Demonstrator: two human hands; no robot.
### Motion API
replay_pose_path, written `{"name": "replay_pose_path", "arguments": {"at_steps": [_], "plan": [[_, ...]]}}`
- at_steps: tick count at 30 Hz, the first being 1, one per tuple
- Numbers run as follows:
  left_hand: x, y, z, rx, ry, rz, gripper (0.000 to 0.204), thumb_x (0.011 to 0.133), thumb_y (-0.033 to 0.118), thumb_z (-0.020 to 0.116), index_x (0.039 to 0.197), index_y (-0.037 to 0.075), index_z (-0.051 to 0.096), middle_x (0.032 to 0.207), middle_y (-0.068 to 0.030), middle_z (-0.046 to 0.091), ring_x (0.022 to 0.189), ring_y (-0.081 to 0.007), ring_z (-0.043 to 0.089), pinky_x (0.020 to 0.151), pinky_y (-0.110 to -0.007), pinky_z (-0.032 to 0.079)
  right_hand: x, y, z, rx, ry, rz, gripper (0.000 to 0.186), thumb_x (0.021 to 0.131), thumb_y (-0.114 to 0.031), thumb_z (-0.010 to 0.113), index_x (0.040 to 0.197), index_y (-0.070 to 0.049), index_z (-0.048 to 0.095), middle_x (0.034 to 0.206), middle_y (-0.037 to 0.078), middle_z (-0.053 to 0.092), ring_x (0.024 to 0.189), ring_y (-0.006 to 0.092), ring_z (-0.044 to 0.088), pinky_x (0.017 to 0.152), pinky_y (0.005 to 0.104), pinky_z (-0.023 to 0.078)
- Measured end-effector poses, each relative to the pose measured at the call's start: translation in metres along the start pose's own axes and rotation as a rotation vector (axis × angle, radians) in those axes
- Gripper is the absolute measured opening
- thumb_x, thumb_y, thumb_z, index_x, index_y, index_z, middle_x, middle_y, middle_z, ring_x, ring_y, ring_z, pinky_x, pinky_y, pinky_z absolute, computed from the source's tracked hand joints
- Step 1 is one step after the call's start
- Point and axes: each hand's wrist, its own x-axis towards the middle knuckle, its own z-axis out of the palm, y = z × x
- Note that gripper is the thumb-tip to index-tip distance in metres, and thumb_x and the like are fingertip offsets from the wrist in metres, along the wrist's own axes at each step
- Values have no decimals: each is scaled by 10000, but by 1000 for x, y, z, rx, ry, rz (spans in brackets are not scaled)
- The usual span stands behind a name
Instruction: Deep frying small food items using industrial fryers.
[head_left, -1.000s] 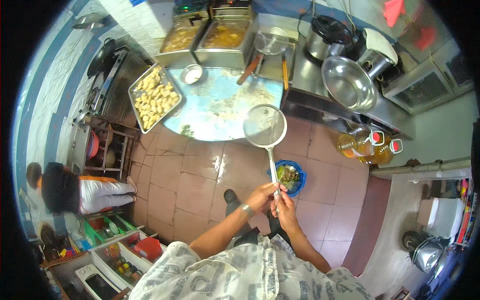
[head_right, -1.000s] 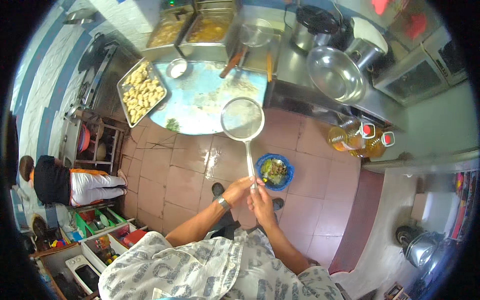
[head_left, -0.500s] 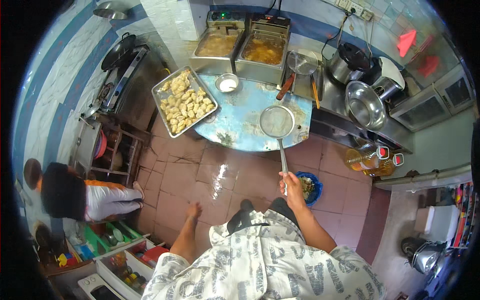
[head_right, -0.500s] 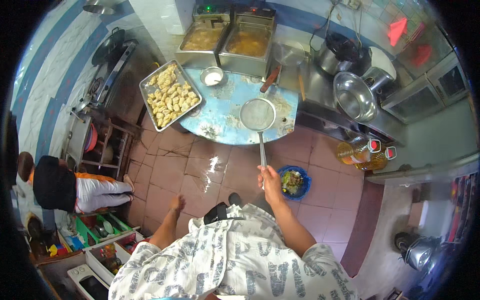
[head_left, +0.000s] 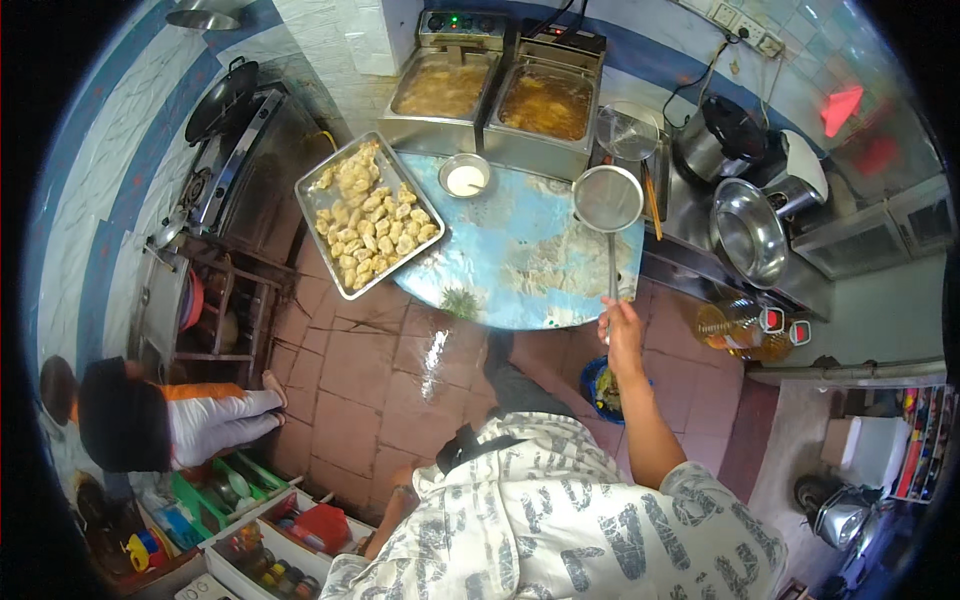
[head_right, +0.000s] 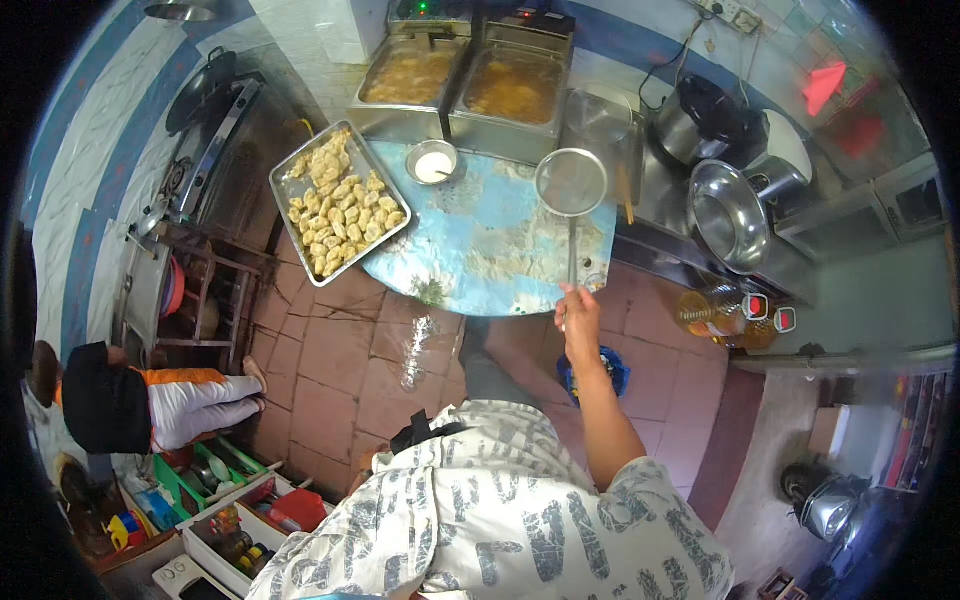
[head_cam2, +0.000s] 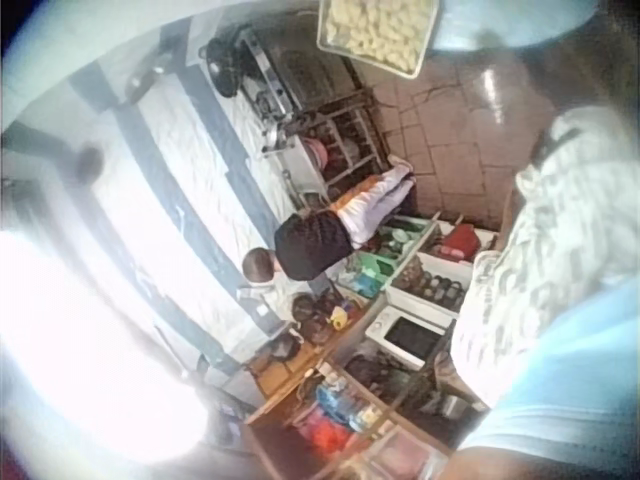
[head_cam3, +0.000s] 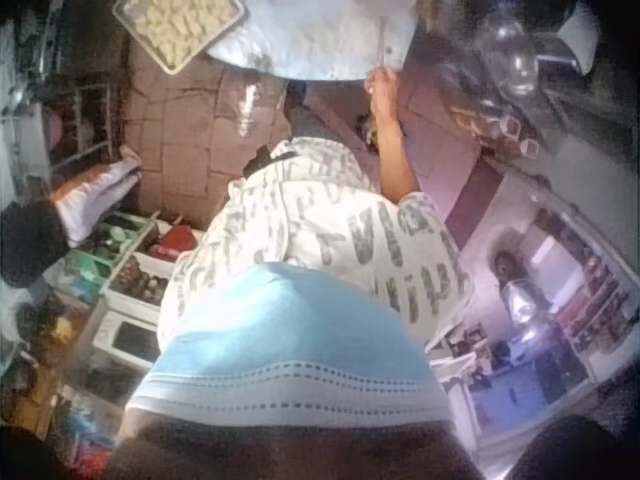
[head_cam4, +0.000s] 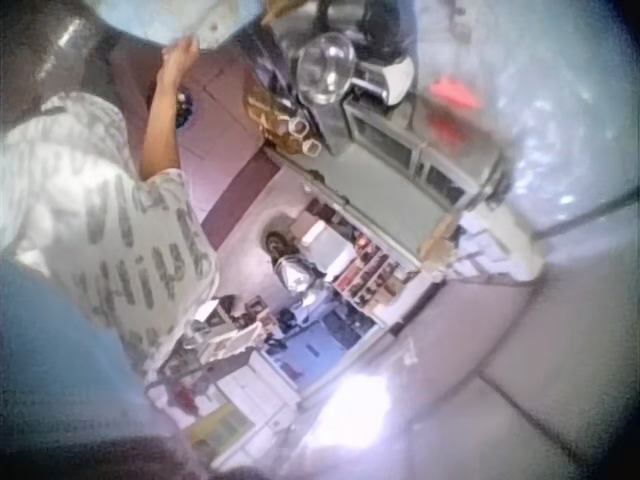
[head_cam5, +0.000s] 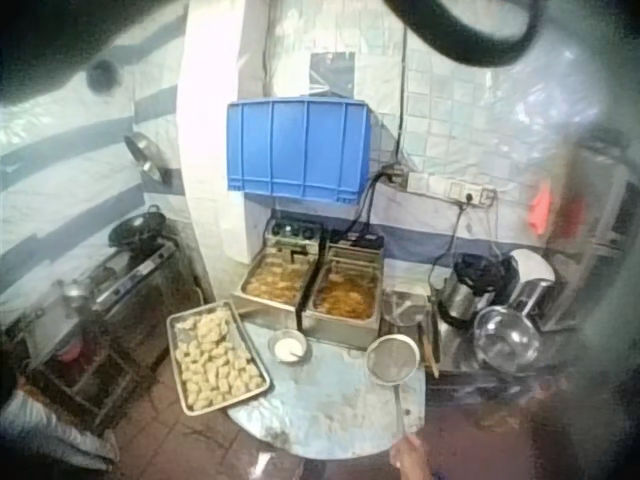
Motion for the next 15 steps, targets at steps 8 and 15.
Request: {"name": "replay_pose_path", "arguments": {"at_steps": [8,15], "plan": [[-17,216,63,178,-60,257,369,939,340,515,1099,33,644,933,-129,670,718,-198,631,581,-319,502,108,-46,22,71,143,-114,246,962,-207,499,1070,-6,592,635,1,502,510,67,432,444,221,324],[-64,350,77,32,100,414,354,941,332,522,1094,29,624,914,-90,655,719,-175,619,596,-293,486,197,-48,25,99,244,-73,198,937,-170,512,1036,-27,607,624,-2,506,498,75,445,432,229,329]]}}
